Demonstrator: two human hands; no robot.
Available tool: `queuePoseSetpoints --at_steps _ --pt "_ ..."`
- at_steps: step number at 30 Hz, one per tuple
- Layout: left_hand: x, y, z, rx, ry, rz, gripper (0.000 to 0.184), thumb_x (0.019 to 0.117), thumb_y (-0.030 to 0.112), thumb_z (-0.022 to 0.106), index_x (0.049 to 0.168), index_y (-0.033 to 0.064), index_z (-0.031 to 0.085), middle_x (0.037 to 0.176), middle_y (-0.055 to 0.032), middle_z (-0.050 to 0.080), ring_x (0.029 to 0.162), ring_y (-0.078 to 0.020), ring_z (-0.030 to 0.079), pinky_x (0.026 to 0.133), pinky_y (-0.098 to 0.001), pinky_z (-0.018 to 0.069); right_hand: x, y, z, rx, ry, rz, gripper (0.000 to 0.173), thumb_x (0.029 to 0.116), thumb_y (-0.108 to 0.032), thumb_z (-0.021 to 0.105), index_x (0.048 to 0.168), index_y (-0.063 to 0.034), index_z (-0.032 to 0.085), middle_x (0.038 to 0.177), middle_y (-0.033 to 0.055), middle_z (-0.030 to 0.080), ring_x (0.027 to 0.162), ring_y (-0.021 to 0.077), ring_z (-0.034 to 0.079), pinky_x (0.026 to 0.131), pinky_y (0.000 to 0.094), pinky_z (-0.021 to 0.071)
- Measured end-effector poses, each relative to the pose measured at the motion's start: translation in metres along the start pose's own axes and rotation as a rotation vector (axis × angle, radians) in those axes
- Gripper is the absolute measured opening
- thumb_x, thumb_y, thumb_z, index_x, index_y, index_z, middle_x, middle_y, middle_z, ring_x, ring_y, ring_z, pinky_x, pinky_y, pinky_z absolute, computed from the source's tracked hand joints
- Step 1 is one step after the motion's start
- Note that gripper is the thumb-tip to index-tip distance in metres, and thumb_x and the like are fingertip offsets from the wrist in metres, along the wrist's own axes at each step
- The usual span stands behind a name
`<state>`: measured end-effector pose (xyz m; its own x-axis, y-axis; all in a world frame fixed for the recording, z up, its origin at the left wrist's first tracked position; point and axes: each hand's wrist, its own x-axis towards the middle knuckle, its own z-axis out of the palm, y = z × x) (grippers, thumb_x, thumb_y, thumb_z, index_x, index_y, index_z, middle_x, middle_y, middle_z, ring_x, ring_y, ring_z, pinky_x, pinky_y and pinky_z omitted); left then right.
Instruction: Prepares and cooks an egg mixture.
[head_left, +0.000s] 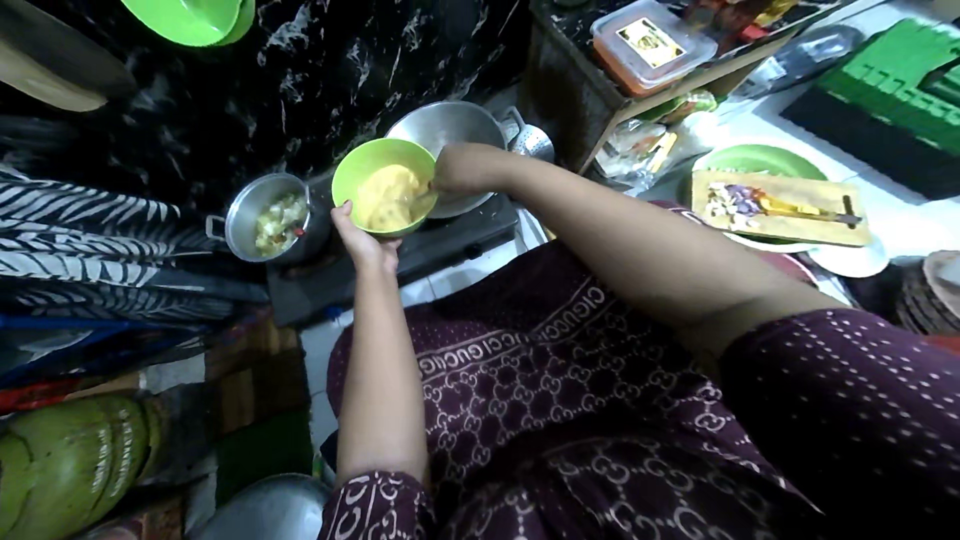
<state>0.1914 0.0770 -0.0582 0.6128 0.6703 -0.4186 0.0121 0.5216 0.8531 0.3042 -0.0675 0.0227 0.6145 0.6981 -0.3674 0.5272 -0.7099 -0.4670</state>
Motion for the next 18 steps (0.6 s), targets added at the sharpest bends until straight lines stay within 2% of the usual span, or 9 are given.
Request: queuePoseSetpoints --at_steps 2,4,5,7,9,11,14,16,18 --pt "0.0 0.002 0.001 -0.017 0.007 0.001 0.057 0.1002 0.057 0.032 0.141 0.022 0.05 0.136 -0.016 0.061 0.117 -0.0391 0.063 0.084 -0.0661 0.0528 -0.007 -0.011 -0.002 -0.059 0.064 0.124 0.032 0.1077 -0.025 0.049 0.105 0.0002 0.067 0.108 0.0231 0.069 0.105 0.0416 0.068 0.081 0.0642 0.0528" --pt "-0.001 0.002 0.001 -0.003 0.017 0.002 0.055 0.1017 0.056 0.032 0.141 0.0217 0.05 0.135 -0.0158 0.062 0.116 -0.038 0.063 0.083 -0.0643 0.0536 -0.014 -0.019 -0.001 -0.088 0.021 0.141 0.033 0.1069 -0.025 0.05 0.109 0.0027 0.067 0.114 0.0261 0.068 0.111 0.0449 0.066 0.085 0.0676 0.0515" --pt "-0.002 0.001 0.001 0.013 0.016 0.007 0.054 0.1019 0.056 0.032 0.141 0.0227 0.051 0.135 -0.0141 0.062 0.116 -0.0363 0.063 0.083 -0.0621 0.0542 -0.014 -0.018 -0.001 -0.072 -0.041 0.096 0.034 0.1068 -0.026 0.052 0.107 0.0046 0.067 0.113 0.0266 0.067 0.109 0.0445 0.065 0.085 0.0674 0.0502" --pt "-0.004 0.0 -0.002 0.022 -0.006 0.017 0.055 0.1023 0.057 0.031 0.141 0.0237 0.049 0.138 -0.0124 0.059 0.119 -0.0344 0.061 0.085 -0.0604 0.0536 -0.004 -0.006 0.005 0.011 -0.064 -0.001 0.038 0.105 -0.031 0.058 0.095 0.0038 0.068 0.099 0.0226 0.067 0.096 0.0389 0.066 0.08 0.0629 0.0507" --pt "-0.003 0.0 -0.002 0.01 0.004 0.017 0.055 0.1021 0.058 0.031 0.141 0.0234 0.049 0.137 -0.0132 0.06 0.117 -0.0347 0.062 0.083 -0.0602 0.0537 0.007 0.007 0.008 0.153 0.074 -0.003 0.035 0.0987 -0.034 0.069 0.093 0.0006 0.071 0.092 0.0191 0.069 0.09 0.0359 0.068 0.078 0.0612 0.0535" --pt "-0.003 0.001 -0.001 -0.023 0.005 0.006 0.056 0.1017 0.059 0.03 0.141 0.0237 0.049 0.137 -0.0141 0.059 0.117 -0.0362 0.062 0.083 -0.0615 0.0533 0.012 0.015 0.009 0.375 0.239 0.042 0.028 0.0907 -0.025 0.08 0.104 -0.0014 0.075 0.097 0.0186 0.072 0.091 0.0343 0.069 0.082 0.0595 0.0551" --pt "-0.005 0.002 -0.001 -0.085 -0.014 -0.009 0.056 0.1011 0.059 0.032 0.142 0.0238 0.048 0.14 -0.0149 0.057 0.12 -0.0383 0.06 0.085 -0.064 0.0525 0.016 0.016 0.02 0.742 0.394 0.129 0.043 0.0876 -0.012 0.082 0.124 -0.0008 0.061 0.1 0.0177 0.067 0.083 0.0283 0.064 0.076 0.0498 0.0545" --pt "-0.005 0.002 0.0 -0.1 -0.021 -0.013 0.056 0.1013 0.058 0.032 0.142 0.0232 0.048 0.139 -0.0151 0.058 0.118 -0.0383 0.061 0.084 -0.063 0.053 0.022 0.016 0.034 0.943 0.398 0.144 0.05 0.0918 -0.012 0.076 0.135 -0.0019 0.053 0.105 0.019 0.066 0.083 0.0268 0.062 0.074 0.0464 0.0532" --pt "-0.006 0.001 0.001 -0.131 -0.049 -0.036 0.056 0.1009 0.058 0.033 0.143 0.023 0.047 0.139 -0.0158 0.058 0.118 -0.0389 0.061 0.084 -0.0633 0.0533 0.028 0.022 0.043 1.129 0.233 0.108 0.048 0.1045 -0.028 0.057 0.146 -0.0074 0.045 0.123 0.0197 0.064 0.102 0.0285 0.065 0.084 0.0468 0.0558"
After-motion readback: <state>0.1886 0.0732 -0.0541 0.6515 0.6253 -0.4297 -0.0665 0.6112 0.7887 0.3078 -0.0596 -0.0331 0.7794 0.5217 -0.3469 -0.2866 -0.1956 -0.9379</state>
